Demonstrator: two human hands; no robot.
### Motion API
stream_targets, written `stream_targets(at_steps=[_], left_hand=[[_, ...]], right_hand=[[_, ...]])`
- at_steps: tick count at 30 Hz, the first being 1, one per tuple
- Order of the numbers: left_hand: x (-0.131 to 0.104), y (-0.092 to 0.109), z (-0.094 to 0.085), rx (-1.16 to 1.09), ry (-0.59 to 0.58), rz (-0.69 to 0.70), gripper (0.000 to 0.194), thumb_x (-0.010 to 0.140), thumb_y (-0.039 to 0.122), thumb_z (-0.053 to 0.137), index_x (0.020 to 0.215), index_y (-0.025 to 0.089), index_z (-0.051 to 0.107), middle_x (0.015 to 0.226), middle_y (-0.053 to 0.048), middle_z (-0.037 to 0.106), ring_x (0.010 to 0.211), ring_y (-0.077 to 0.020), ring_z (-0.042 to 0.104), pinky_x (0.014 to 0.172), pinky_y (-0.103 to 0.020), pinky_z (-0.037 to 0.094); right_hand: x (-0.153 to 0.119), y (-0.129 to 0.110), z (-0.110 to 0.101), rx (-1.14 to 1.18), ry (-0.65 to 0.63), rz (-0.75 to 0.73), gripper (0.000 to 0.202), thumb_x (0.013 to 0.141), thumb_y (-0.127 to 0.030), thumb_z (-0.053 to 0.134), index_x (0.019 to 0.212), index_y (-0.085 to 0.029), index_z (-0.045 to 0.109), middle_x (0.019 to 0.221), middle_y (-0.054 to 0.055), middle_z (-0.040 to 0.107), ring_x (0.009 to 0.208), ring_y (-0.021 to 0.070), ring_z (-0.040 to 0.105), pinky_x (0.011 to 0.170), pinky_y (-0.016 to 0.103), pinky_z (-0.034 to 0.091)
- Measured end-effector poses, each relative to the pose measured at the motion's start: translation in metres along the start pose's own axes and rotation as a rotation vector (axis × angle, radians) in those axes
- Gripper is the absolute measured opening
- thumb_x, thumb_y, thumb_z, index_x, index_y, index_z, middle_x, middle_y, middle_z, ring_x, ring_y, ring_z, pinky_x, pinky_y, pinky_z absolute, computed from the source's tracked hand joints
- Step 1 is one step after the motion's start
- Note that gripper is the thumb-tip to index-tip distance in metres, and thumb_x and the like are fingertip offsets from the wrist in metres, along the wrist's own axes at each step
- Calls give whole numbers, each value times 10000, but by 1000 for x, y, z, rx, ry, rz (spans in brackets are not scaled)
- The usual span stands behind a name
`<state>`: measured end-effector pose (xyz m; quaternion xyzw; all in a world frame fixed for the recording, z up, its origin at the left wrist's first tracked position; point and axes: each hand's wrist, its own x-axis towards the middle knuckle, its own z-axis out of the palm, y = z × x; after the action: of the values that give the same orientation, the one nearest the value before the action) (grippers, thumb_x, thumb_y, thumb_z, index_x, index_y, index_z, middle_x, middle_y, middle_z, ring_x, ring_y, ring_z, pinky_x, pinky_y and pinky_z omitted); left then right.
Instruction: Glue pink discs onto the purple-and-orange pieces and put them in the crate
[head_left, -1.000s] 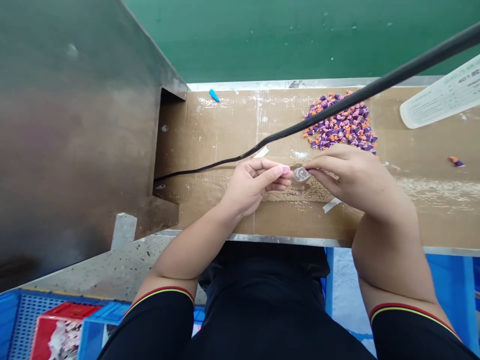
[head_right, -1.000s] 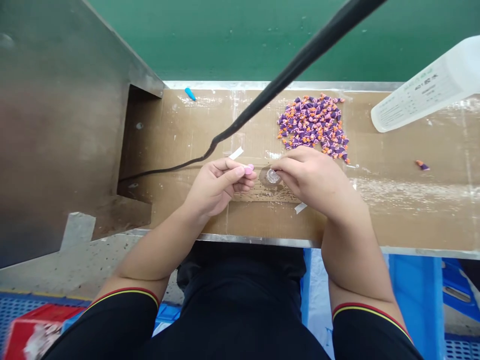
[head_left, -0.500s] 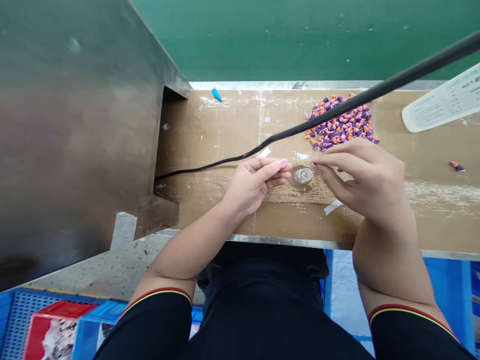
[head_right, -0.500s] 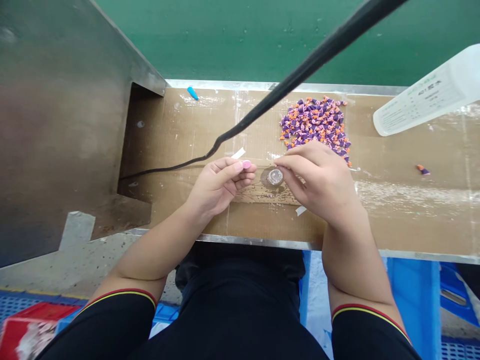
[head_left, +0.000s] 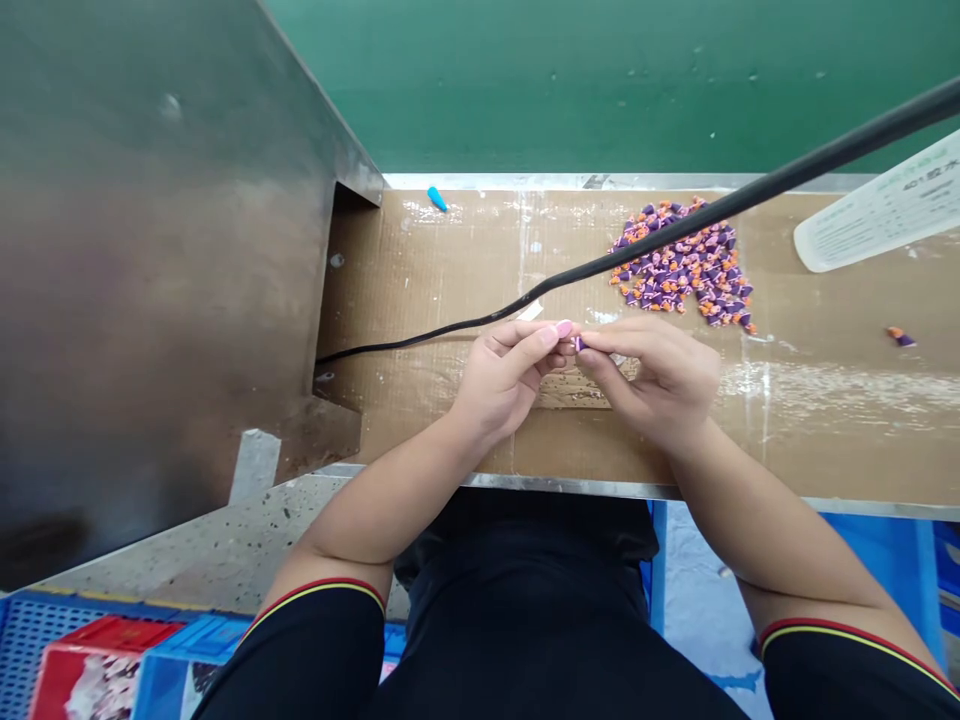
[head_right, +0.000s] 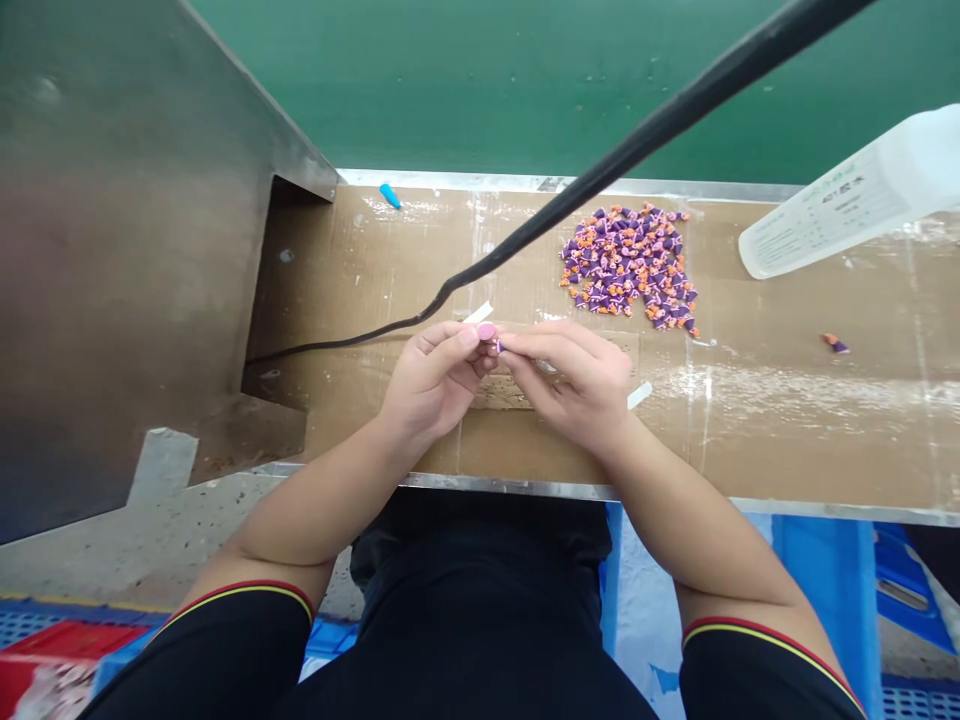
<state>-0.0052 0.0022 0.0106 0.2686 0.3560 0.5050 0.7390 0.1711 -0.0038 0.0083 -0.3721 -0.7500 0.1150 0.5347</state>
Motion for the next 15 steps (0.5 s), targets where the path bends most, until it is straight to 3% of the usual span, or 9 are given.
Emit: stream_targets(at_steps=[9, 15], left_hand=[[-3, -3, 1, 93, 7, 32, 368, 713, 568, 1012, 797, 249, 850, 829, -32, 761, 779, -136, 662, 755, -280, 575], [-2, -4, 0, 110, -5, 60, 332, 747, 536, 1001, 803, 245, 850, 822, -36, 760, 788, -143, 665, 763, -293, 571]], right_hand=[[-2, -4, 4, -32, 50, 63, 144, 1025, -200, 752, 1106, -304, 811, 970, 14, 863, 807, 207, 825, 729, 353, 707], [-2, -5, 5, -59, 45, 115, 115, 1024, -229, 750, 1064, -304, 827, 931, 19, 857, 780, 218, 817, 728, 372, 710]])
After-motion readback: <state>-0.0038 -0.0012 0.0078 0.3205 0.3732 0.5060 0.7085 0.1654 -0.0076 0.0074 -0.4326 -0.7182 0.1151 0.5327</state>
